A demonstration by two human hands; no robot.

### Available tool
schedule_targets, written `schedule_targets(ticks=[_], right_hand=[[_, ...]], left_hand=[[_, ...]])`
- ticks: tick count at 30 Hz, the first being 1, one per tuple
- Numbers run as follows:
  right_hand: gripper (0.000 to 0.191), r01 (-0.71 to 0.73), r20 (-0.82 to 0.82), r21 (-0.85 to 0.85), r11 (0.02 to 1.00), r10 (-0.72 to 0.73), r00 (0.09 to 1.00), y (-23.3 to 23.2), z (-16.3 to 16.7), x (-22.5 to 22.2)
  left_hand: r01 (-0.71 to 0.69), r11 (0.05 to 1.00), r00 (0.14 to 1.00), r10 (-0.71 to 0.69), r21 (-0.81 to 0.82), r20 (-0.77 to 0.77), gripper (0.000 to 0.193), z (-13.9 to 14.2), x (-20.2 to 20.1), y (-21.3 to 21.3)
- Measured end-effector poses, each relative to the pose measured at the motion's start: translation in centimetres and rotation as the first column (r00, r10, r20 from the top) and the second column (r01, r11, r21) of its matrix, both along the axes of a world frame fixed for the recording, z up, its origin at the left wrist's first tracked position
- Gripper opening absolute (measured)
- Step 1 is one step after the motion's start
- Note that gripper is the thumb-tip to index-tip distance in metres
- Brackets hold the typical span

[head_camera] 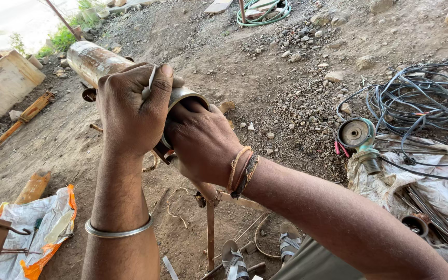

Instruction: The person sits on the ground and presses strips of white tape onto the inner wall of a large metal cylinder resting on a stand, smoothing the tape by hand around the inside surface. They then cut additional tape strips with scissors and continue applying them to the pipe interior.

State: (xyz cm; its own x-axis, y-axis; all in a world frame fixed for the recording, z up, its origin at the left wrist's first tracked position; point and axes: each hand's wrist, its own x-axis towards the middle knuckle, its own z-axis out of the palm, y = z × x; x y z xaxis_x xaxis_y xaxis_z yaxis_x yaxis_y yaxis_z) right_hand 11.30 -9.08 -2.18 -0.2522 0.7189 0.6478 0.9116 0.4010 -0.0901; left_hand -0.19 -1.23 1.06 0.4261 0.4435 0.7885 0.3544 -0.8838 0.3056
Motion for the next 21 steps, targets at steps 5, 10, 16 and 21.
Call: schedule_targets(ticks=[5,10,16,21], right_hand=[[0.028,-0.029,-0.025,-0.041,0.999,0.028,0.999,0.0,0.2,0.3],[0.028,-0.028,-0.016,-0.066,0.997,0.027,1.000,0.0,0.1,0.3],[0.036,0.011,0.020,-0.064,0.998,-0.010,1.000,0.2,-0.4,0.2],[0.029,-0.005,-0.010,-0.033,0.999,0.005,1.000,0.4,-1.2,0.2]], left_hand=[[0.044,0.999,0.999,-0.045,0.015,0.014,0.030,0.0,0.0,0.0],[0.009,1.000,1.000,-0.009,0.000,0.007,0.029,0.0,0.0,0.0],[-0.018,1.000,1.000,0.018,0.011,-0.001,0.027,0.1,-0.1,-0.3],[-0.020,1.000,1.000,0.020,0.008,-0.012,0.028,0.0,-0.3,-0.1]])
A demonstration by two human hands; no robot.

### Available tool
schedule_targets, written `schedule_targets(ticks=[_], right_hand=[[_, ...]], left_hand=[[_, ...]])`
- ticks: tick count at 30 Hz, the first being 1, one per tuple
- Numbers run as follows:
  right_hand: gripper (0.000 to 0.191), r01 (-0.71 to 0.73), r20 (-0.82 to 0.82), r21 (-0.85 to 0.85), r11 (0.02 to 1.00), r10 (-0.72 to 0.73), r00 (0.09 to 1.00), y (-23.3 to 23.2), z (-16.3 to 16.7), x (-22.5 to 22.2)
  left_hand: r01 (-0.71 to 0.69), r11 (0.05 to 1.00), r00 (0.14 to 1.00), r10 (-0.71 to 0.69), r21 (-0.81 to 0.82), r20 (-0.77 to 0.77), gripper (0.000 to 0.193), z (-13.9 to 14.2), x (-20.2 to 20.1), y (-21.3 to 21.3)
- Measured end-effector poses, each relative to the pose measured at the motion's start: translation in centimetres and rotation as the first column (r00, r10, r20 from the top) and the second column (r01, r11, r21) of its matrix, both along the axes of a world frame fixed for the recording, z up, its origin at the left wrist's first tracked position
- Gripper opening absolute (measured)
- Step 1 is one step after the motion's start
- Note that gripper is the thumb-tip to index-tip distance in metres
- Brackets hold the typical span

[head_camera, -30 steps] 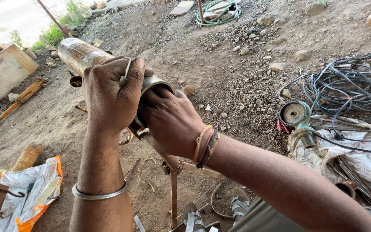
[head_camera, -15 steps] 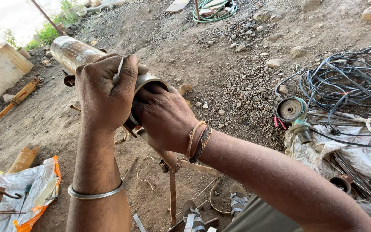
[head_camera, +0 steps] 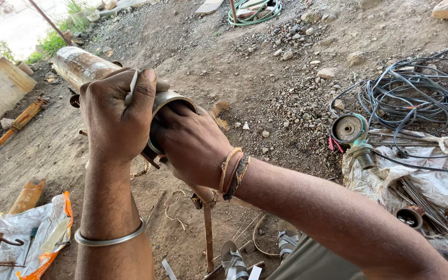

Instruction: The person sits on the ground and presses strips of white tape onto the inner wall of a large metal cylinder resting on a stand, smoothing the tape by hand around the inside surface. They then cut additional tape strips with scissors and continue applying them to the pipe interior.

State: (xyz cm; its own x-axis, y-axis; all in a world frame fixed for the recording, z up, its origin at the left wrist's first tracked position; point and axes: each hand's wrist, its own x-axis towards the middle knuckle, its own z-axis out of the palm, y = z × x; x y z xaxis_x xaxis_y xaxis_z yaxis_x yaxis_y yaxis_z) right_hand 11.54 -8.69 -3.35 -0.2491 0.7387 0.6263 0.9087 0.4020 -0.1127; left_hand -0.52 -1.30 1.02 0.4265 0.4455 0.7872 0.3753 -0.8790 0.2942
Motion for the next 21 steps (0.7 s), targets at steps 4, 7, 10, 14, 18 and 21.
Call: schedule_targets(ticks=[4,7,10,14,18,21], right_hand=[[0.031,-0.028,-0.071,0.081,0.996,0.034,0.997,0.2,-0.8,0.0],[0.030,-0.040,-0.117,0.111,0.993,0.053,0.992,0.4,-1.5,0.1],[0.026,-0.049,-0.134,0.117,0.992,0.065,0.989,0.3,-2.4,0.5],[0.030,-0.089,-0.182,0.314,0.945,0.152,0.971,-1.1,-3.7,1.9],[0.036,-0.142,-0.269,0.463,0.875,0.291,0.918,-4.0,-5.2,3.2],[0.020,-0.146,-0.425,0.492,0.859,0.382,0.820,-6.7,-6.2,3.6]], left_hand=[[0.000,1.000,1.000,0.000,-0.002,-0.005,0.028,0.0,-0.1,0.1],[0.000,1.000,1.000,0.000,-0.005,-0.007,0.029,0.1,0.1,0.1],[0.013,1.000,1.000,-0.013,-0.011,-0.004,0.030,0.0,0.1,0.5],[0.038,0.999,0.999,-0.037,-0.028,0.032,0.029,-1.0,0.0,1.6],[-0.072,0.995,0.997,0.071,0.069,0.011,0.029,-1.5,0.2,1.6],[-0.243,0.930,0.968,0.212,0.276,0.136,0.029,-2.0,0.4,-1.4]])
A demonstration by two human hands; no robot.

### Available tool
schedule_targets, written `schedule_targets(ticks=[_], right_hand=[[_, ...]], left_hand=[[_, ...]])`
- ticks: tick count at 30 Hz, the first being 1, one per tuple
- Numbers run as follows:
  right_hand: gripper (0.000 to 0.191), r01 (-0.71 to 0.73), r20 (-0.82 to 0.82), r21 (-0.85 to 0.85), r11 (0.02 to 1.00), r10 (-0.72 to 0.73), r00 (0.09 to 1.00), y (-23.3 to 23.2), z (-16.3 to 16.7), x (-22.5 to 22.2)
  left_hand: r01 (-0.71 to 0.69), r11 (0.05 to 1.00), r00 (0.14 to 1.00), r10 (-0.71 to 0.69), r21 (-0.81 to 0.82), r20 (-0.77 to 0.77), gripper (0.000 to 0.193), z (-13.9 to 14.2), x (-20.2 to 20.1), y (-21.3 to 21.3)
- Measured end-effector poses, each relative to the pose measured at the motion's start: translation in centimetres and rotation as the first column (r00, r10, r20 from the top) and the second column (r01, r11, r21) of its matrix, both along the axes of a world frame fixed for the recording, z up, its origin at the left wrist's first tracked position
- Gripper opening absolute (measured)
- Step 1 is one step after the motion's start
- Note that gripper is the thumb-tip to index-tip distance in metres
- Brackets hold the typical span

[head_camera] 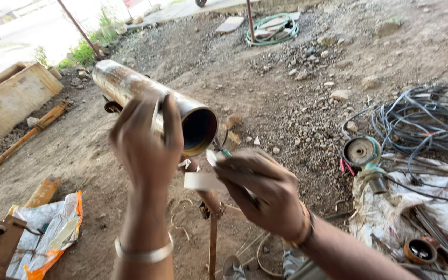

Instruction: The person sits on the ground and presses strips of white tape onto the inner wall of a large metal cylinder resting on a stand, smoothing the tape by hand around the inside surface. They then cut additional tape strips with scissors and continue applying them to the pipe interior.

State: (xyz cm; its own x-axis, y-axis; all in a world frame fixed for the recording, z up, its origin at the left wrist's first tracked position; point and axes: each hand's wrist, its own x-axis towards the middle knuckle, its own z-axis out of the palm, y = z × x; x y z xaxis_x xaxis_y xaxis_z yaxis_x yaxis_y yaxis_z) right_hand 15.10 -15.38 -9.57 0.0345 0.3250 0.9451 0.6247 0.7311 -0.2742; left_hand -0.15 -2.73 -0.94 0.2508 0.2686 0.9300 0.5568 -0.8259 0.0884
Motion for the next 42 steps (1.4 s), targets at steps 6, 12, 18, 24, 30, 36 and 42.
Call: schedule_targets(ticks=[6,12,18,24,30,36,42], right_hand=[[0.025,-0.189,-0.040,-0.160,0.969,0.185,0.982,-5.2,-1.4,2.3],[0.033,0.027,0.237,-0.139,0.990,0.006,0.972,-7.1,-2.4,3.0],[0.026,-0.071,0.089,-0.138,0.988,0.084,0.993,-7.0,-3.4,1.6],[0.025,-0.085,-0.258,-0.552,0.830,-0.073,0.963,-7.3,-4.7,1.2],[0.022,-0.418,-0.563,-0.682,0.599,-0.067,0.824,-6.9,-5.3,1.5],[0.043,0.073,0.132,-0.220,0.973,-0.045,0.990,-7.8,-4.9,0.6],[0.038,0.032,0.037,-0.255,0.967,-0.024,0.999,-7.4,-5.1,0.4]], left_hand=[[0.376,0.474,0.924,-0.127,-0.796,0.360,0.016,-7.8,-1.7,-9.7],[0.589,0.144,0.796,-0.271,-0.795,0.541,0.012,-11.3,-2.3,-10.9],[0.334,0.235,0.936,-0.197,-0.913,0.292,0.010,-10.5,-1.3,-11.4],[0.331,0.286,0.926,-0.282,-0.899,0.251,0.012,-10.5,-1.3,-13.0],[0.360,0.300,0.918,-0.281,-0.884,0.279,0.007,-11.1,-1.4,-12.7],[0.497,0.115,0.852,-0.250,-0.860,0.460,0.009,-12.5,-1.8,-11.6],[0.514,-0.002,0.821,-0.287,-0.858,0.493,0.009,-12.3,-2.0,-11.1]])
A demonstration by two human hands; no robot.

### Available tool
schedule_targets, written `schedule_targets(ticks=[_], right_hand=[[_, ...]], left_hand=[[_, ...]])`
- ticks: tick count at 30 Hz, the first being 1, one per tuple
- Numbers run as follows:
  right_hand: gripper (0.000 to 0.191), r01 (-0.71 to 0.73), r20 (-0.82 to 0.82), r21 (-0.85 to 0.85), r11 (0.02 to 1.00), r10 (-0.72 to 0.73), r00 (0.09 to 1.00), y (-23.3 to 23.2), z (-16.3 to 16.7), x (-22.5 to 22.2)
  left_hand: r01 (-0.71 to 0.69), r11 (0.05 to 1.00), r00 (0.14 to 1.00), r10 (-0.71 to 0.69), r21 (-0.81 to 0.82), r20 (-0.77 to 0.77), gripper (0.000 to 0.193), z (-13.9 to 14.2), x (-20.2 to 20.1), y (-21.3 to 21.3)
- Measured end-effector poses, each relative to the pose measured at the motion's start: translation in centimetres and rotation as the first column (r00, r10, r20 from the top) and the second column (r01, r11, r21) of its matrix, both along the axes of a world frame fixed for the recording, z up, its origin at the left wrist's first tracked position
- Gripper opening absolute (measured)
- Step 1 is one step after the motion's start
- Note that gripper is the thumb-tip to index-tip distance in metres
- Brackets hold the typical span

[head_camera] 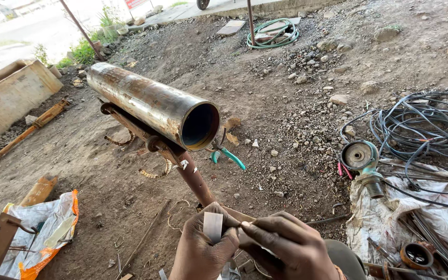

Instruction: The person sits on the ground and presses strips of white tape onto the inner wall of a large metal cylinder resting on a stand, smoothing the tape by hand around the inside surface. They then cut additional tape strips with scissors and continue applying them to the pipe interior.

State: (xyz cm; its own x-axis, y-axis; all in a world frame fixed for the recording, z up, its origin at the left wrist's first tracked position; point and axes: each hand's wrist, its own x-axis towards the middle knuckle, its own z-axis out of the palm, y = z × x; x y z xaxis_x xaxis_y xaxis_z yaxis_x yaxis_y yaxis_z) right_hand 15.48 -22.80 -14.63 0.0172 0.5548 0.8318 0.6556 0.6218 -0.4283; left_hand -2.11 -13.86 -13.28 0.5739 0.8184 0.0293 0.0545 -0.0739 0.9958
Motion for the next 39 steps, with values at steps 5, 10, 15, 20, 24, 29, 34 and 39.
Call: schedule_targets(ticks=[5,10,15,20,24,29,34,39], right_hand=[[0.036,0.034,-0.074,-0.080,0.996,-0.040,0.996,-0.2,-1.0,-0.4],[0.023,-0.028,-0.277,-0.253,0.967,-0.044,0.960,-0.1,-1.7,0.0],[0.017,-0.173,-0.472,-0.390,0.905,-0.035,0.881,-0.1,-1.8,0.8],[0.020,-0.187,-0.429,-0.309,0.933,0.039,0.903,-0.2,-1.5,0.6],[0.022,-0.112,-0.248,-0.151,0.982,0.072,0.966,-0.5,-0.7,0.8],[0.034,-0.215,0.000,-0.040,0.976,0.215,0.977,-0.6,0.8,1.7],[0.041,-0.234,0.094,-0.039,0.971,0.237,0.967,-0.4,2.2,2.0],[0.035,-0.186,0.085,-0.014,0.983,0.186,0.979,0.1,2.8,1.4]], left_hand=[[-0.004,1.000,1.000,0.004,-0.001,-0.003,0.009,-0.4,0.0,0.0],[0.032,0.993,0.999,-0.036,-0.117,-0.029,0.006,-0.6,-0.5,-0.3],[0.125,0.989,0.981,-0.135,0.079,0.140,0.003,-0.3,-0.6,-1.2],[-0.016,0.996,1.000,0.014,0.085,0.022,0.004,-0.3,-0.2,-0.9],[-0.027,0.999,1.000,0.027,0.034,-0.006,0.004,-0.3,-0.2,-0.6],[0.039,0.984,0.983,-0.070,0.174,0.173,0.006,0.0,-0.2,-0.7],[-0.050,0.997,0.996,0.054,-0.062,0.065,0.008,0.8,0.0,-0.3],[-0.071,0.997,0.996,0.070,0.010,0.052,0.009,1.6,0.1,0.1]])
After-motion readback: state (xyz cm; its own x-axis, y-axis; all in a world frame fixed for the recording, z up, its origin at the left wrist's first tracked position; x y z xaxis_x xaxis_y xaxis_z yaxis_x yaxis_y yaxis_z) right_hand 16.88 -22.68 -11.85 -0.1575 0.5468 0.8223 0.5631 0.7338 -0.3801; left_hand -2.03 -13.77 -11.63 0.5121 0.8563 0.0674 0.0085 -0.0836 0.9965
